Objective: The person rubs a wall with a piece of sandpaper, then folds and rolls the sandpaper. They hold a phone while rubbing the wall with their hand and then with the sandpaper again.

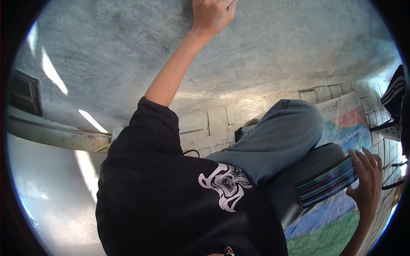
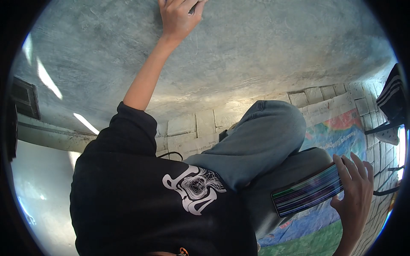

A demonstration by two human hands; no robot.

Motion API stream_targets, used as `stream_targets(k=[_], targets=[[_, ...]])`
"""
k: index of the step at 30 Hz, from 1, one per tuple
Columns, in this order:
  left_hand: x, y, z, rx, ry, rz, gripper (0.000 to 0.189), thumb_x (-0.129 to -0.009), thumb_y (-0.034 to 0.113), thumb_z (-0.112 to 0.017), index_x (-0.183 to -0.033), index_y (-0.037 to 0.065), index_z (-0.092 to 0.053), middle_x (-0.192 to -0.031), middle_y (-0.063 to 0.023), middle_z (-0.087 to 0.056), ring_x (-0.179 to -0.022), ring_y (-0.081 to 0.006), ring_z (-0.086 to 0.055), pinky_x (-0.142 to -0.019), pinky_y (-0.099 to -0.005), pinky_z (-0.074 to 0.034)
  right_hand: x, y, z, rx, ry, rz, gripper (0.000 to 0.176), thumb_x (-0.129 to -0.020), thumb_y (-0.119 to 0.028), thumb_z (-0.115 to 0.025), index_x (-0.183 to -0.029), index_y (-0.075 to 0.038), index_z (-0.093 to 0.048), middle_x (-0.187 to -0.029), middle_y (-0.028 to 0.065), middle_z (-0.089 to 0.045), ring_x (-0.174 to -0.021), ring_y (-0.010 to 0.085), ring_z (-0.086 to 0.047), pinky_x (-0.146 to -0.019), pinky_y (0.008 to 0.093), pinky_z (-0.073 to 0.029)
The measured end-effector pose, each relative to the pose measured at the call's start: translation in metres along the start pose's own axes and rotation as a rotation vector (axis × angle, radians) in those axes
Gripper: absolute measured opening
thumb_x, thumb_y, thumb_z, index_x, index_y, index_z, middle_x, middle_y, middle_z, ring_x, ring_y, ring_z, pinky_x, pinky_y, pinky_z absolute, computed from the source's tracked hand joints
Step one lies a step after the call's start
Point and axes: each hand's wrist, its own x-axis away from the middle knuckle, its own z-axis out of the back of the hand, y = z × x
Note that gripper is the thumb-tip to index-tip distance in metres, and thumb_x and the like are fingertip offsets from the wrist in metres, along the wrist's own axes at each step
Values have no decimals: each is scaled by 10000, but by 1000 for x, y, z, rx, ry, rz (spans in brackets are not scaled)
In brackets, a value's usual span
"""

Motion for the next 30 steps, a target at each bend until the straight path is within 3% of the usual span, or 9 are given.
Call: stream_targets(k=[3,7,9,25,27,30], targets=[[0,0,0,9,6,-6,82,-805,113,-690,-755,88,-631,-705,5,-540,-705,-156,-483,-674,-330,-305,-1,2,2,-33,-14,41,888,-376,26,-782,-1224,-99,-547,-1148,126,-598,-1144,328,-507,-963,422,-423],[-1,1,1,24,11,-2,78,-803,111,-691,-758,87,-632,-703,5,-538,-704,-157,-481,-673,-329,-303,0,2,1,-20,-27,38,882,-382,24,-782,-1223,-101,-548,-1145,123,-601,-1152,325,-506,-973,426,-414],[0,1,0,37,18,4,71,-801,108,-691,-763,89,-635,-701,6,-535,-700,-156,-478,-671,-330,-303,0,0,1,6,-28,-10,882,-381,14,-817,-1211,-142,-566,-1146,72,-625,-1149,277,-530,-1036,436,-385],[1,-1,-2,33,23,-6,90,-808,115,-692,-756,87,-624,-703,3,-542,-697,-159,-482,-666,-330,-309,1,-5,1,12,-34,-56,911,-428,81,-760,-1270,-185,-535,-1204,48,-590,-1163,274,-500,-1020,397,-427],[1,-1,-1,33,15,0,90,-807,114,-693,-756,89,-623,-700,3,-540,-691,-159,-480,-668,-330,-310,0,-4,2,-25,-28,-11,905,-428,64,-749,-1279,-130,-510,-1179,111,-583,-1160,328,-496,-990,420,-417],[1,-1,-2,45,21,0,91,-806,116,-693,-755,89,-623,-697,5,-537,-686,-159,-478,-666,-330,-310,-2,-3,4,-31,-43,0,891,-425,65,-750,-1265,-124,-519,-1167,113,-586,-1156,332,-496,-983,416,-422]])
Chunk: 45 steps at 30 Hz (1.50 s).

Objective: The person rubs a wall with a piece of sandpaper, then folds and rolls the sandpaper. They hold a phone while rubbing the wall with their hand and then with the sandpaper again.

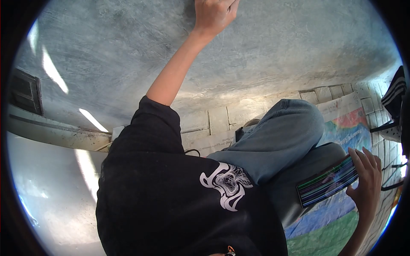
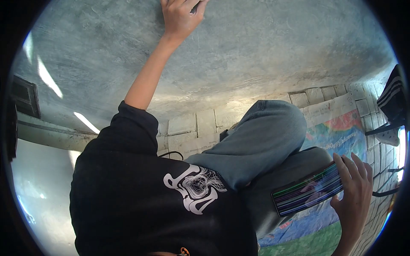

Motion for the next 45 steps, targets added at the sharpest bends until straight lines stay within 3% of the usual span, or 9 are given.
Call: stream_targets(k=[13,16,19,20,22,23,26,30,45], targets=[[-37,-7,-23,-15,105,-87,93,-814,132,-680,-742,92,-636,-688,2,-525,-682,-158,-469,-666,-335,-307,-1,-8,-3,-13,-85,-111,1028,-424,99,-709,-1373,-160,-408,-1249,97,-527,-1193,329,-464,-1040,424,-402],[-20,-7,-15,-2,102,-44,90,-804,123,-688,-737,96,-634,-689,11,-524,-689,-152,-473,-670,-332,-300,15,0,-7,60,-82,-214,997,-522,74,-705,-1416,-194,-351,-1333,91,-477,-1243,310,-439,-1079,455,-362],[9,-4,2,-15,88,-17,71,-790,107,-698,-747,98,-642,-687,19,-523,-700,-148,-485,-675,-330,-294,54,15,-29,-354,215,-322,915,-691,-154,-693,-1475,-172,-220,-1473,113,-325,-1351,353,-307,-1093,563,-243],[19,-4,8,-11,88,-12,71,-790,107,-698,-747,98,-642,-687,19,-523,-700,-148,-485,-675,-330,-294,58,5,-37,-350,211,-324,915,-691,-154,-693,-1475,-172,-220,-1473,113,-325,-1351,353,-307,-1093,563,-243],[35,-4,20,-68,3,-1,55,-779,89,-705,-765,97,-653,-692,24,-530,-714,-145,-500,-682,-330,-294,62,-27,-57,-733,448,-656,1025,-660,-338,-754,-1484,-179,-165,-1475,196,-274,-1351,393,-284,-1075,599,-254],[35,-5,24,-63,0,-4,55,-779,89,-705,-765,97,-653,-692,24,-530,-714,-145,-500,-682,-330,-294,65,-40,-75,-744,463,-741,1061,-658,-471,-736,-1490,-201,-135,-1480,191,-262,-1351,404,-273,-1044,637,-267],[29,-6,25,-74,-10,-7,51,-776,88,-711,-780,101,-661,-702,19,-541,-722,-148,-508,-690,-330,-300,56,-78,-105,-707,560,-879,1067,-655,-553,-698,-1492,-218,-128,-1482,187,-262,-1349,411,-274,-1043,640,-264],[6,-13,13,-101,93,-38,58,-783,102,-713,-774,100,-656,-709,13,-548,-727,-149,-511,-707,-331,-312,57,-97,-100,-1054,731,-923,990,-722,-524,-643,-1495,-182,-127,-1473,196,-280,-1363,372,-264,-1079,588,-246],[14,-5,13,-56,109,60,76,-784,107,-719,-768,107,-645,-699,15,-551,-710,-153,-513,-706,-318,-311,57,-128,-116,-881,723,-910,1105,-641,-445,-778,-1480,-106,-143,-1482,205,-233,-1356,394,-263,-1102,572,-238]])
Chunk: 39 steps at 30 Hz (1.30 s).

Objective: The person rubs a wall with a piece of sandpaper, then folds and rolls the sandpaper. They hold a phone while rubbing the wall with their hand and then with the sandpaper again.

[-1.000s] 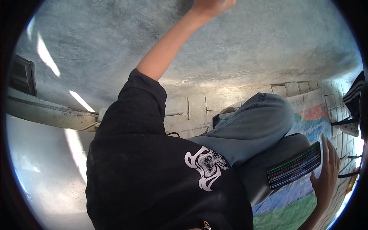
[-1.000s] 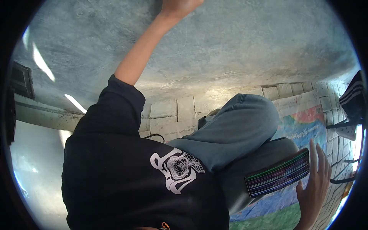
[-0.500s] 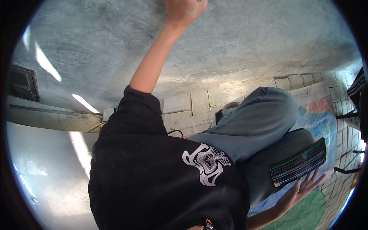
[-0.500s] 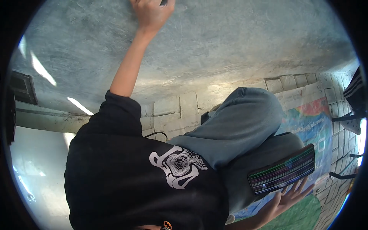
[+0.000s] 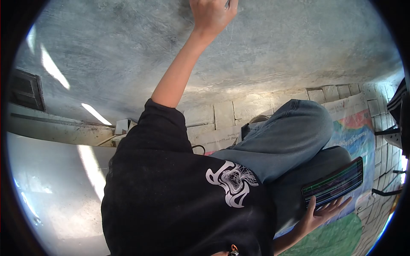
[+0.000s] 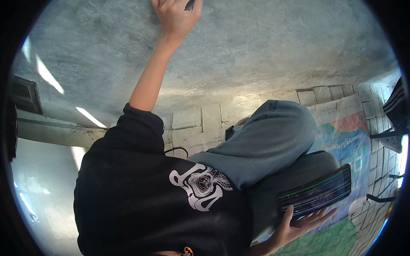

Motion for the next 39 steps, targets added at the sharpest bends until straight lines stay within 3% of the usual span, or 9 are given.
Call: stream_targets(k=[1,3,10,12,16,23,25,39], targets=[[3,1,2,1,-26,17,78,-780,103,-722,-768,109,-645,-698,15,-553,-709,-153,-515,-705,-317,-309,0,-3,-2,0,-1,-1,1105,-641,-445,-778,-1480,-106,-143,-1482,205,-233,-1356,394,-263,-1102,572,-238],[7,2,3,1,-31,25,79,-778,101,-723,-767,109,-644,-700,17,-554,-712,-153,-516,-704,-318,-309,-1,-13,-8,139,18,68,1042,-682,-300,-771,-1491,-161,-128,-1477,241,-227,-1364,400,-245,-1110,528,-241],[6,1,4,4,-46,18,79,-780,99,-719,-763,106,-642,-702,16,-559,-719,-157,-519,-699,-321,-306,-1,-8,-2,98,-13,32,1067,-664,-295,-778,-1492,-158,-118,-1475,250,-229,-1371,395,-234,-1114,522,-232],[6,1,4,0,-51,15,77,-784,100,-715,-762,105,-642,-703,14,-560,-720,-157,-519,-698,-322,-306,-1,-7,-1,52,16,16,1158,-599,-572,-754,-1483,-146,-140,-1476,212,-243,-1351,396,-276,-1087,596,-249],[-5,2,-5,-21,-18,-23,75,-797,112,-706,-761,101,-640,-700,12,-554,-719,-156,-508,-692,-327,-303,1,-14,2,18,39,-50,1130,-608,-576,-738,-1482,-160,-156,-1462,210,-279,-1345,391,-295,-1090,596,-237],[-29,4,-29,67,59,38,77,-802,123,-702,-756,102,-645,-688,15,-538,-708,-152,-484,-690,-332,-292,-3,-22,3,0,108,-99,961,-702,-496,-675,-1472,-177,-197,-1428,152,-376,-1344,360,-315,-1072,627,-252],[-22,10,-23,62,80,71,76,-795,122,-706,-750,107,-647,-679,21,-536,-705,-150,-488,-690,-328,-287,-3,-22,4,-58,122,-89,885,-748,-404,-667,-1466,-126,-231,-1422,186,-375,-1343,331,-326,-1094,571,-239],[7,13,-3,30,-30,75,74,-780,116,-716,-742,109,-652,-670,22,-552,-684,-151,-503,-672,-320,-289,-7,-17,3,-68,151,-100,731,-796,-419,-599,-1412,-107,-360,-1394,181,-420,-1321,315,-370,-1091,545,-269]])
